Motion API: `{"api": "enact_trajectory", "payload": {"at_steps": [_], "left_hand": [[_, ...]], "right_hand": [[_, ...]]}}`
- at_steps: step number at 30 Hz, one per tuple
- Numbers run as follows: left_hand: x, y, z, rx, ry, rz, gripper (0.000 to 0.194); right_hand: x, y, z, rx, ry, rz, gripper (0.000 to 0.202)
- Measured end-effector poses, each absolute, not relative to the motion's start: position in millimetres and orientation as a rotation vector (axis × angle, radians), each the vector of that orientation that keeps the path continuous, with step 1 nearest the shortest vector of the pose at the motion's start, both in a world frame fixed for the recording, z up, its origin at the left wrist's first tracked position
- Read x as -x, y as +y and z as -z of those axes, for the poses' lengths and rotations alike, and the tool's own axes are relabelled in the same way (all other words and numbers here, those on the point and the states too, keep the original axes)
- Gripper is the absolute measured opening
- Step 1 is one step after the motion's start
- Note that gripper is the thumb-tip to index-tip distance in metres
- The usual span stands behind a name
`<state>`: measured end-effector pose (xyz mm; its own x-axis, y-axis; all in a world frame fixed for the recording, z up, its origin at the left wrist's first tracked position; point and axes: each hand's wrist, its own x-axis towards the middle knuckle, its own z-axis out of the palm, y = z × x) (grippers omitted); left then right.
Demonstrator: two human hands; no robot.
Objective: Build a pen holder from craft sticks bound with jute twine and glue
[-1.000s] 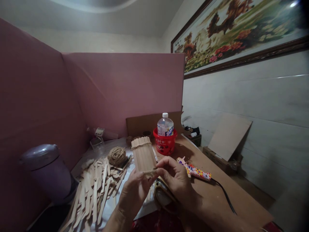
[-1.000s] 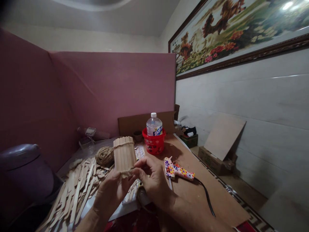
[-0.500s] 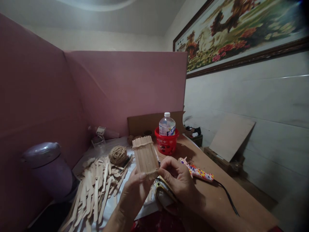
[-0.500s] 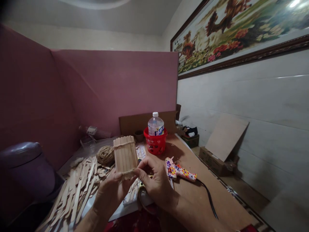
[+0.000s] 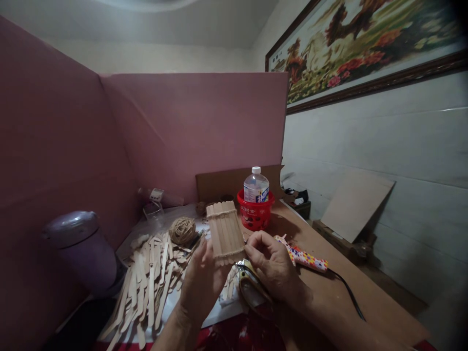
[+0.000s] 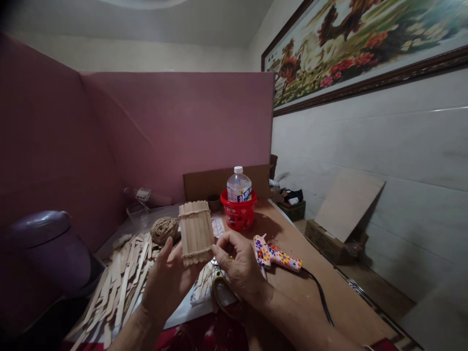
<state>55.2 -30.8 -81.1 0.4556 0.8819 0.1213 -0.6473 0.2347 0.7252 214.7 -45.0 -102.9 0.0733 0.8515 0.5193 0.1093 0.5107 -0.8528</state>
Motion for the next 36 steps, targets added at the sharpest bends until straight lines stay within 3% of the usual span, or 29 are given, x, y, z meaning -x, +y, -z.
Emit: {"api": "enact_trajectory", "payload": {"at_steps": [4, 12, 22, 32, 36], "left_hand": [[-56.0, -31.0, 79.3, -0.815, 0.319, -1.076, 0.063], [-70.7, -29.9, 89.5, -1.011, 0.426, -1.218, 0.073], [-62.2, -23.4, 94.0, -0.785, 0.308, -1.082, 0.017], [-47.9, -23.8, 87.2, -0.582, 0.161, -1.006, 0.044], [-46.6, -25.0, 83.2, -0.549, 0.170, -1.009, 0.046]], "right_hand": [[-215.2, -42.2, 100.5, 0.835, -1.346, -0.865, 0.024], [-210.7, -42.1, 100.2, 0.862, -1.364, -0.811, 0.023], [-208.2, -52.5, 91.9, 0.801, -1.408, -0.839, 0.023], [-212.3, -56.6, 101.6, 0.780, -1.368, -0.711, 0.024], [-211.1, -57.8, 100.6, 0.783, -1.449, -0.633, 0.026]]}}
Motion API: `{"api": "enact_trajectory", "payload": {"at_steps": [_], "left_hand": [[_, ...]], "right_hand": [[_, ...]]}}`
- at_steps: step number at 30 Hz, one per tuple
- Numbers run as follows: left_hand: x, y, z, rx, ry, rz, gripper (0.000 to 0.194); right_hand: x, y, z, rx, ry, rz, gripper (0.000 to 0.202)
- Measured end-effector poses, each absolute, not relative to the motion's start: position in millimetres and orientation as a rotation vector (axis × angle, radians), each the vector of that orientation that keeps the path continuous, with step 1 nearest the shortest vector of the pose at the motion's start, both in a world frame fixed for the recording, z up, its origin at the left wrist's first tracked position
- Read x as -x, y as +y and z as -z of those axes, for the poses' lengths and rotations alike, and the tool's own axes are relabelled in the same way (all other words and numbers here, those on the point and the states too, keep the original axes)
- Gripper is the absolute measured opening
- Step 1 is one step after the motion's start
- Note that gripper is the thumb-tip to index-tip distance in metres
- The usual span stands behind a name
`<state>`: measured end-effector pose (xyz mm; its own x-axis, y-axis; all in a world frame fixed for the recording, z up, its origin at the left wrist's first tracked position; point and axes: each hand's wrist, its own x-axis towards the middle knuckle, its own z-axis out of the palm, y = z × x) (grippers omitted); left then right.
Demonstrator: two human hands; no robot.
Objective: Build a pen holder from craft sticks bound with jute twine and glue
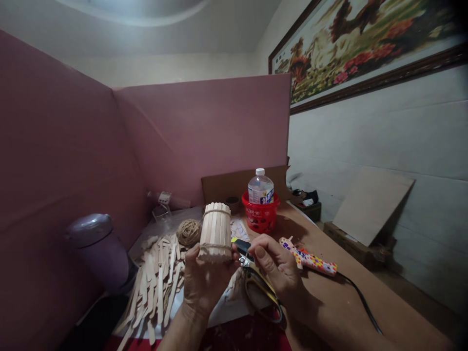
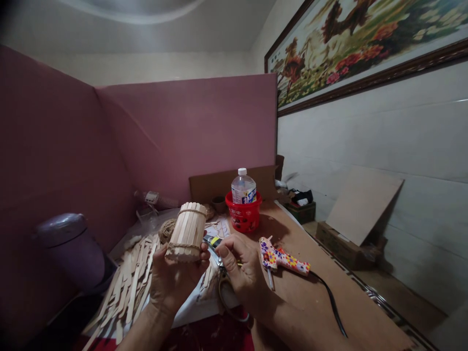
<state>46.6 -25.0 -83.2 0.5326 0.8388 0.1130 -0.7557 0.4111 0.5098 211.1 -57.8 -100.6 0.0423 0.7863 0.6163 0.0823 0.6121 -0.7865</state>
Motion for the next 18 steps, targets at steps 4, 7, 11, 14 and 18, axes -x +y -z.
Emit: {"api": "enact_trajectory", "payload": {"at_steps": [4, 7, 11, 14, 18], "left_hand": [[-46.4, -25.6, 81.8, -0.527, 0.170, -1.045, 0.050], [-45.8, -25.9, 81.4, -0.518, 0.155, -1.040, 0.054], [-45.7, -27.3, 81.6, -0.554, 0.162, -1.019, 0.059], [-50.0, -27.3, 84.1, -0.649, 0.242, -1.068, 0.050], [-58.6, -22.3, 89.6, -0.951, 0.599, -1.429, 0.042]], "right_hand": [[-211.5, -58.0, 100.6, 0.821, -1.504, -0.560, 0.025], [-212.0, -56.5, 101.9, 0.829, -1.519, -0.532, 0.026], [-212.2, -54.2, 103.7, 0.855, -1.539, -0.496, 0.027], [-212.0, -53.7, 103.6, 0.873, -1.550, -0.439, 0.026], [-211.0, -54.8, 100.3, 0.874, -1.489, -0.339, 0.024]]}}
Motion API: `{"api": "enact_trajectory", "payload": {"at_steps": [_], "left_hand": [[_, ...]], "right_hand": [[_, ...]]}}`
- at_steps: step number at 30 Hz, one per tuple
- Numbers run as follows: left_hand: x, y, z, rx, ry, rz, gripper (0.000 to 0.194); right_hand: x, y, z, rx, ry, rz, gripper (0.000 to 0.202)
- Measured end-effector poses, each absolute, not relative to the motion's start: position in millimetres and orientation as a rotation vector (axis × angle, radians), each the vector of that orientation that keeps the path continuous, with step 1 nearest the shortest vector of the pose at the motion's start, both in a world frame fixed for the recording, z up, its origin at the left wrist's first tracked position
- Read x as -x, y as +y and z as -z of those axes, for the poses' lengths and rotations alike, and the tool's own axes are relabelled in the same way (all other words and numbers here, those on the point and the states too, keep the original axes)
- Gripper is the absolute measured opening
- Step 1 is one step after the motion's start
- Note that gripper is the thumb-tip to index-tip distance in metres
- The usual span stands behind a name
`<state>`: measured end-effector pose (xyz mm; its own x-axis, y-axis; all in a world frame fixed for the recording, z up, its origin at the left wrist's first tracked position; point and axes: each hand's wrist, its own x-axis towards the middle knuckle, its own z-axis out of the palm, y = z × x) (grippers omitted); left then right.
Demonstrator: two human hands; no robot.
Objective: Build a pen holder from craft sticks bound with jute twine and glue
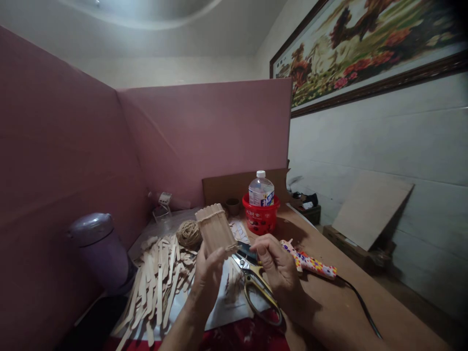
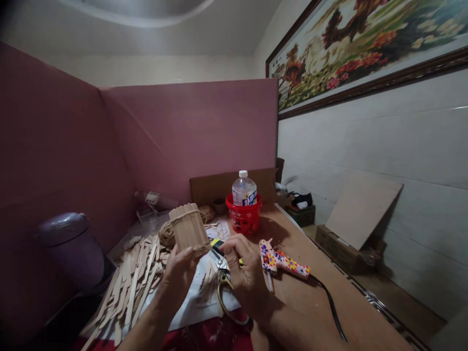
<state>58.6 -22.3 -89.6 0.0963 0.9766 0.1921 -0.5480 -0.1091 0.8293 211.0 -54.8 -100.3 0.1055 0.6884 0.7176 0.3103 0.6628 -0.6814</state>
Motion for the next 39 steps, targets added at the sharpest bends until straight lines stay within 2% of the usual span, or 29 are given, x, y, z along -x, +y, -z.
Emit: {"api": "enact_trajectory", "payload": {"at_steps": [3, 8, 11, 16, 21, 39], "left_hand": [[-60.8, -16.5, 91.1, -1.165, 0.864, -1.591, 0.055], [-60.8, -11.6, 89.7, -1.256, 0.922, -1.595, 0.063], [-64.2, -12.4, 88.2, -1.242, 0.927, -1.578, 0.059], [-68.1, -15.6, 88.9, -1.245, 0.870, -1.546, 0.054], [-66.4, -8.9, 100.6, -1.314, 0.861, -1.553, 0.056], [-66.9, -9.7, 103.4, -1.331, 0.887, -1.529, 0.056]], "right_hand": [[-210.3, -55.2, 97.5, 0.906, -1.445, -0.327, 0.024], [-211.1, -52.2, 97.6, 0.917, -1.467, -0.322, 0.020], [-211.5, -50.7, 99.1, 0.906, -1.536, -0.297, 0.014], [-210.6, -48.6, 102.1, 0.910, -1.628, -0.246, 0.019], [-211.7, -45.9, 103.5, 0.944, -1.633, -0.270, 0.006], [-209.6, -48.8, 99.3, 1.048, -1.663, -0.279, 0.010]]}}
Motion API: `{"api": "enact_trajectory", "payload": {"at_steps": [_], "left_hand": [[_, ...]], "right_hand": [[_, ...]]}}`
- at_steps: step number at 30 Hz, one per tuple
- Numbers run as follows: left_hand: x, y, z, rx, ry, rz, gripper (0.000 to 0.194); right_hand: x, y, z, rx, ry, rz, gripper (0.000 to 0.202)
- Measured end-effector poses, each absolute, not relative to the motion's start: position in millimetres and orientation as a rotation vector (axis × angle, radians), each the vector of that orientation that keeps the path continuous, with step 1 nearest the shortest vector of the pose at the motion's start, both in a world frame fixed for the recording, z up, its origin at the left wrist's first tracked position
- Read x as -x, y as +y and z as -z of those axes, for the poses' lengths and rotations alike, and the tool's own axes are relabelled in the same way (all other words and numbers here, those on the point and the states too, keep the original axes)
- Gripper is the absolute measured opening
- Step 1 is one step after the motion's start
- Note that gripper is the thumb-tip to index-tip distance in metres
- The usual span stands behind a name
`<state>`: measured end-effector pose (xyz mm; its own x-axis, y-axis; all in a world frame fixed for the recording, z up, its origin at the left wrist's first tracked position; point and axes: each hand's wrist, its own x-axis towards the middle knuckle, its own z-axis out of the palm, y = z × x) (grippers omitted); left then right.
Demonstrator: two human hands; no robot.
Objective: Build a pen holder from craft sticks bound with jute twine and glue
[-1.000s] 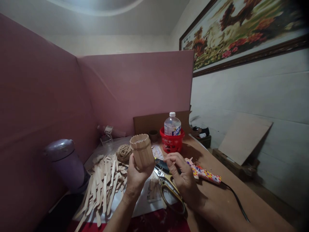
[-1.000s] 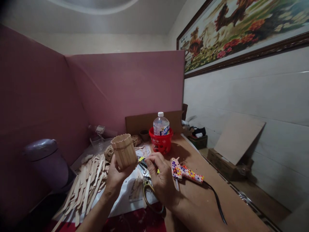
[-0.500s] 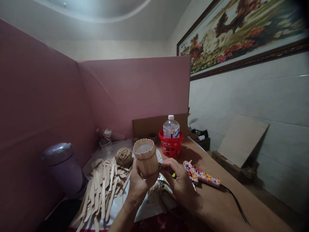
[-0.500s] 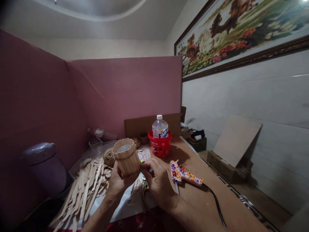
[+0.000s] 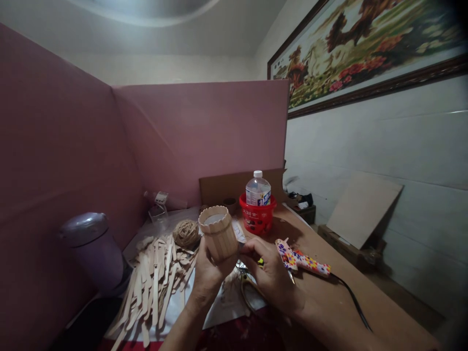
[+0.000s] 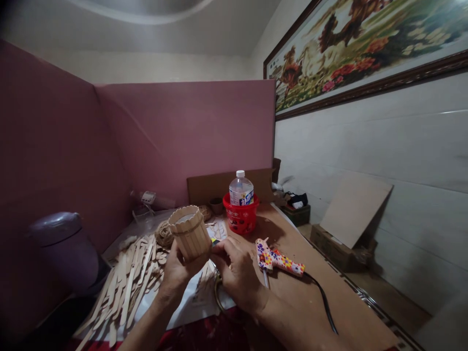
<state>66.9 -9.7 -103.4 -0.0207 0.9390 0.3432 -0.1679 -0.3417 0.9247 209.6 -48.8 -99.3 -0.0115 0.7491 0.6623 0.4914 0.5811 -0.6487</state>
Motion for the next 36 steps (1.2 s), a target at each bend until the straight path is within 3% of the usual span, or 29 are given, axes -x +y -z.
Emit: {"api": "enact_trajectory", "payload": {"at_steps": [10, 17, 30, 36], "left_hand": [[-66.8, -7.2, 113.9, -1.172, 0.714, -1.394, 0.046], [-69.7, -15.6, 107.6, -1.140, 0.604, -1.289, 0.055], [-70.8, -21.7, 99.6, -1.019, 0.488, -1.263, 0.038], [-68.1, -26.2, 92.8, -0.893, 0.396, -1.212, 0.044]], "right_hand": [[-207.9, -52.9, 93.7, 1.012, -1.668, -0.317, 0.012], [-208.2, -52.5, 93.1, 1.027, -1.630, -0.380, 0.012], [-208.7, -52.8, 92.7, 0.995, -1.642, -0.385, 0.014], [-212.2, -55.6, 97.6, 0.915, -1.604, -0.504, 0.022]]}}
